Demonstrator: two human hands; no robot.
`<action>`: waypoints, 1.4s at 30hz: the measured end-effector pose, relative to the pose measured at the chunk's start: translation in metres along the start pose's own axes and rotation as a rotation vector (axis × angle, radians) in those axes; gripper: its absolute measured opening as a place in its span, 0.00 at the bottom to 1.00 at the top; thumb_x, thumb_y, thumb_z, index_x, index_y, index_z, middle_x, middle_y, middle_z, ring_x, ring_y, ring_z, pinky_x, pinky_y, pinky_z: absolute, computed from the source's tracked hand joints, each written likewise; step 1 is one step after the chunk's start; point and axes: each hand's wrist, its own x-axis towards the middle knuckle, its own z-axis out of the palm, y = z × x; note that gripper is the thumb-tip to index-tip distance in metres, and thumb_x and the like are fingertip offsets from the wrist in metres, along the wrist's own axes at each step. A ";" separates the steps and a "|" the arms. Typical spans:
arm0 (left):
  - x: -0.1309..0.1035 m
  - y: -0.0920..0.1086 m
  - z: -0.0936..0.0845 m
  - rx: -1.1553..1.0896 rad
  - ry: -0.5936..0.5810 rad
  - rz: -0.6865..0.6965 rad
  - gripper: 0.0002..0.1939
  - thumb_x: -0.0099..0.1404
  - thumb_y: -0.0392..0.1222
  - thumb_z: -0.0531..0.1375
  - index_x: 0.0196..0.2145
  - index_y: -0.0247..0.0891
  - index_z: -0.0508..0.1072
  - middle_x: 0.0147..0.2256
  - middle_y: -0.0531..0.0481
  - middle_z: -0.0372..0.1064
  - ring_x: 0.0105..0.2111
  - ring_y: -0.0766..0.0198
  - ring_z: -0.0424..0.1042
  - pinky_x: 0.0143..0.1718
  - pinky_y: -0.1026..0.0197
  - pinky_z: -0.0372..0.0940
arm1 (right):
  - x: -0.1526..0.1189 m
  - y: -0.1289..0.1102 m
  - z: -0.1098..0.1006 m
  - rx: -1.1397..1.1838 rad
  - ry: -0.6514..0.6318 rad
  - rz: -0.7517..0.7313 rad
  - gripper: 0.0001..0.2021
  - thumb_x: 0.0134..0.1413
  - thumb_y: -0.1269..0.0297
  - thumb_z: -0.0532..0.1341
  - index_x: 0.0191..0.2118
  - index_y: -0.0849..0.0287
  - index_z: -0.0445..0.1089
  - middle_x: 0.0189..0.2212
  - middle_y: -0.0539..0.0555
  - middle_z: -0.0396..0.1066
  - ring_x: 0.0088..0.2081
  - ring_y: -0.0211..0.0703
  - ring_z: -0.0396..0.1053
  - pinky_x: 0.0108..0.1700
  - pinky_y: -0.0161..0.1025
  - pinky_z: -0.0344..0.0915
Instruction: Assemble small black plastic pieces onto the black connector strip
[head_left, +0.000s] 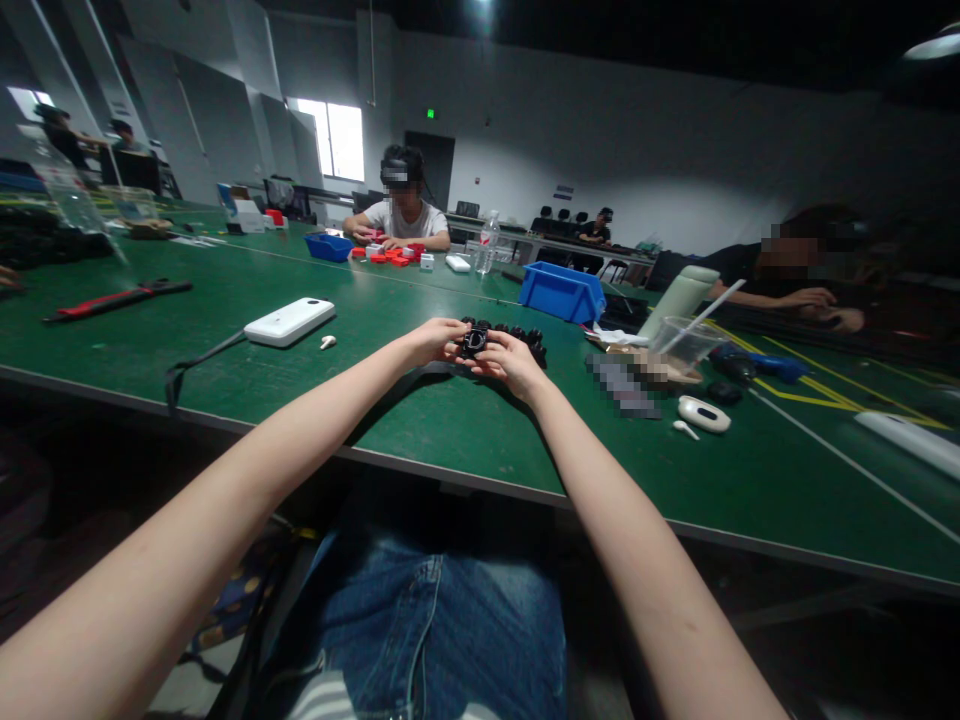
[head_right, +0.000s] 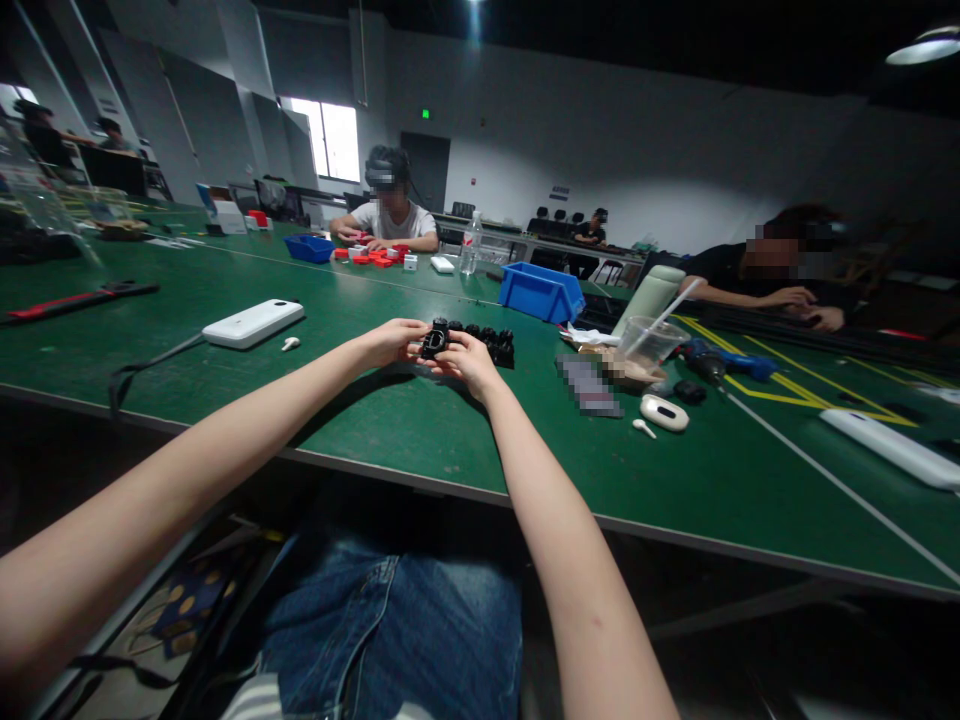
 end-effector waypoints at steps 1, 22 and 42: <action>0.000 0.000 -0.001 0.006 0.001 -0.003 0.05 0.61 0.38 0.60 0.32 0.34 0.69 0.25 0.50 0.70 0.19 0.69 0.70 0.26 0.65 0.68 | 0.000 0.001 0.000 -0.006 -0.002 -0.009 0.21 0.38 0.84 0.59 0.41 0.60 0.64 0.30 0.49 0.74 0.25 0.37 0.74 0.28 0.33 0.74; 0.001 -0.004 -0.003 0.049 -0.034 0.063 0.21 0.44 0.36 0.72 0.36 0.33 0.69 0.28 0.49 0.72 0.26 0.68 0.73 0.33 0.62 0.69 | 0.010 0.014 -0.011 -0.696 0.202 -0.406 0.24 0.41 0.71 0.62 0.49 0.59 0.67 0.42 0.57 0.74 0.27 0.37 0.73 0.39 0.42 0.72; 0.004 -0.001 0.000 -0.005 0.050 0.044 0.04 0.57 0.34 0.61 0.31 0.32 0.69 0.27 0.49 0.70 0.23 0.69 0.71 0.30 0.65 0.67 | 0.018 0.017 -0.011 -0.441 0.133 -0.309 0.20 0.47 0.74 0.58 0.48 0.59 0.67 0.42 0.55 0.73 0.28 0.34 0.73 0.37 0.37 0.72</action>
